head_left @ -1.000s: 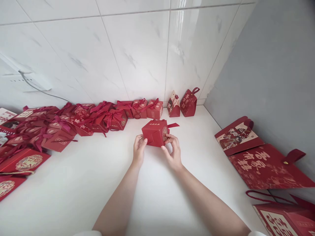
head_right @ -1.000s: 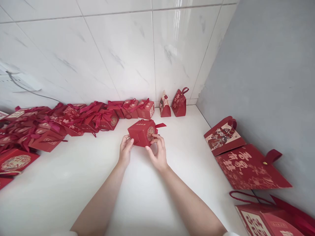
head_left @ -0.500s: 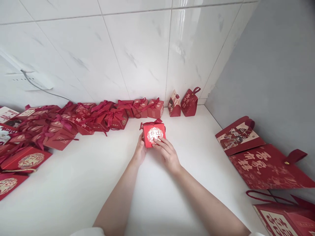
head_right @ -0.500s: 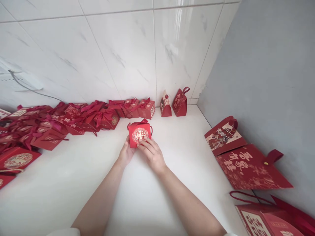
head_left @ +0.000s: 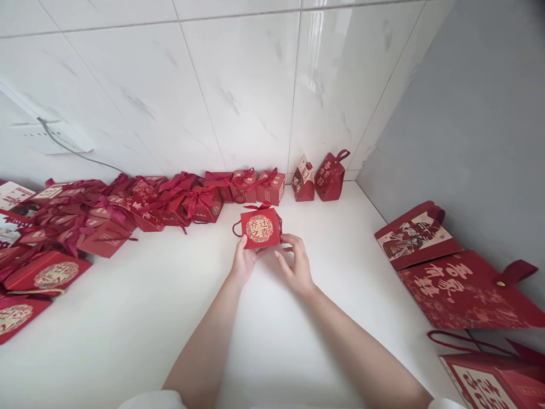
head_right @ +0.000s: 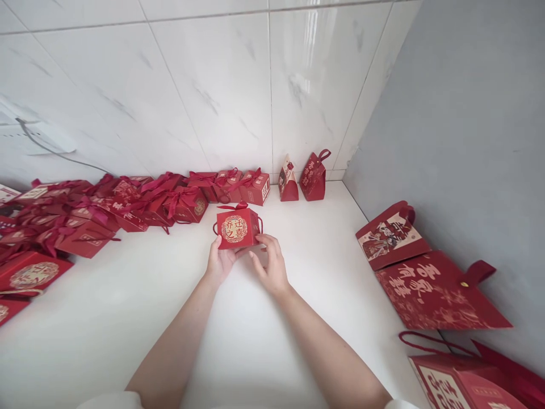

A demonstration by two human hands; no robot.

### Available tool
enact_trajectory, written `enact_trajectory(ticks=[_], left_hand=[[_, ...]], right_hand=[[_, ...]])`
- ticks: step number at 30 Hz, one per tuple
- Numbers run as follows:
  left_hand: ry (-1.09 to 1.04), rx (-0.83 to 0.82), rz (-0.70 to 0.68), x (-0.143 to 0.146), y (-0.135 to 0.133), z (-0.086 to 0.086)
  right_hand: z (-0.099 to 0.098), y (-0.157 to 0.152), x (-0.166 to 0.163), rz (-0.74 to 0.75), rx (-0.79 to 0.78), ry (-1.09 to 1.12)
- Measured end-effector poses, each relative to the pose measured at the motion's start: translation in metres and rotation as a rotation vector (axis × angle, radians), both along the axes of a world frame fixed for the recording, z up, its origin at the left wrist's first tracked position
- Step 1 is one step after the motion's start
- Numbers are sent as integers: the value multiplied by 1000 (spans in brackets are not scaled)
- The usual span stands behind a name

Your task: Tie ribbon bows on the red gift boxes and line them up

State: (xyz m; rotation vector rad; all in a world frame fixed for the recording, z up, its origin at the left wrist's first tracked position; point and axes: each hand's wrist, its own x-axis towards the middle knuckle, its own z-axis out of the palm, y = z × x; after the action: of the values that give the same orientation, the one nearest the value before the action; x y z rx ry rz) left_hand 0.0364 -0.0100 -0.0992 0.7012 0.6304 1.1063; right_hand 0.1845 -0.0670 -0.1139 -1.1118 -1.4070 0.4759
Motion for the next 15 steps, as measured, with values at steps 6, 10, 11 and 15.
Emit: enact_trajectory(ticks=[6,10,11,15], left_hand=[[-126,-137,7,-3,0,6],[-126,-130,-105,-3,-1,4],[-105,-113,-135,-1,-1,2],[30,5,-70,5,-2,-9]], right_hand=[[0,-3,1,-87,-75,169],[1,-1,6,36,-210,272],[2,-1,6,121,-232,285],[4,0,7,290,-246,356]])
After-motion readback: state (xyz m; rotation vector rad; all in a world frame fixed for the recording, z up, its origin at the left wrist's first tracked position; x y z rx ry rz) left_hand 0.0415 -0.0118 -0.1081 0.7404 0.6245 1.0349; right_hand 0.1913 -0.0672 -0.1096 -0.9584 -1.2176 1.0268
